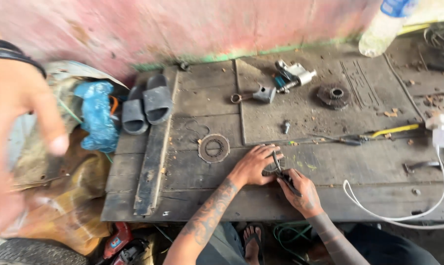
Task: Using pliers to modify or repair the metal tabs on a motorcycle clutch plate at a workbench.
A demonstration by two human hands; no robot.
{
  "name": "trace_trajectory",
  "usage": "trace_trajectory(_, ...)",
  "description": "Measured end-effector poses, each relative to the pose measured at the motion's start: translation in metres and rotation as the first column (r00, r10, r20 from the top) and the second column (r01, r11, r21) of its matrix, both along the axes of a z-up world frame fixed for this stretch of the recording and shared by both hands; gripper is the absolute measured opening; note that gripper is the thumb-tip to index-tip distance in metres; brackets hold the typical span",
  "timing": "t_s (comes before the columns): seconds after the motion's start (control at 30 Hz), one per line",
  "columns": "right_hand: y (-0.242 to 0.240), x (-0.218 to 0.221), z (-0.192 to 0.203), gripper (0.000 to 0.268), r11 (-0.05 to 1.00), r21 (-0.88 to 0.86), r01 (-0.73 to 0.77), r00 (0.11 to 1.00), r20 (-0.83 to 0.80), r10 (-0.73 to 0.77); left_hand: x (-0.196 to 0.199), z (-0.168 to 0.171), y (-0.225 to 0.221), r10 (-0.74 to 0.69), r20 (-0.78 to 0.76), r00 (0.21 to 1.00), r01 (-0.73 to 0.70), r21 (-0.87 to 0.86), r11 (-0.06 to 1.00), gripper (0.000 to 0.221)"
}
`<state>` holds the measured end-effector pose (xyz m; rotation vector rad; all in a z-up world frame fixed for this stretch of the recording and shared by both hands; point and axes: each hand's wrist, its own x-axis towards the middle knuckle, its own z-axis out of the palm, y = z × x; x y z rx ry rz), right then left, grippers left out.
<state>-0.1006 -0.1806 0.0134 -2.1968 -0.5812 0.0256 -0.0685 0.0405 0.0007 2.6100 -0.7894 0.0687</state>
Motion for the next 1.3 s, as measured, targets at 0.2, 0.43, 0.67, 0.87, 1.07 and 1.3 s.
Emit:
trace_trajectory(0.2,-0.004,0.005,-0.022,0.027,0.998,-0.052,0.037,0.999,0.0,-0.037,-0.001,0.002,-0.003,-0.016,-0.003,1.0,0.016,0.012,1.0,0.078)
trace_trajectory(0.43,-0.007,0.004,-0.015,0.025,0.999,-0.042,-0.033,0.997,-0.071,0.03,-0.005,0.014,-0.007,-0.066,0.036,0.997,0.065,0.031,0.997,0.073)
trace_trajectory(0.67,-0.002,-0.001,-0.013,0.028,0.998,-0.054,0.039,0.998,-0.053,-0.042,-0.022,0.01,-0.013,0.172,0.162,0.972,-0.195,0.14,0.971,0.09)
trace_trajectory(0.87,-0.003,-0.005,-0.004,0.032,0.993,-0.115,0.037,0.998,-0.052,-0.044,-0.046,-0.012,-0.028,0.474,0.125,0.871,-0.488,0.128,0.863,0.098)
trace_trajectory(1.07,-0.002,-0.002,-0.004,0.031,0.994,-0.109,0.032,0.999,-0.024,-0.034,-0.062,0.006,-0.04,0.53,-0.008,0.848,-0.526,0.11,0.843,0.092)
trace_trajectory(1.3,-0.003,-0.002,0.004,0.029,0.991,-0.13,0.039,0.995,-0.082,-0.05,-0.061,0.019,-0.04,0.518,-0.056,0.854,-0.514,0.068,0.855,0.082)
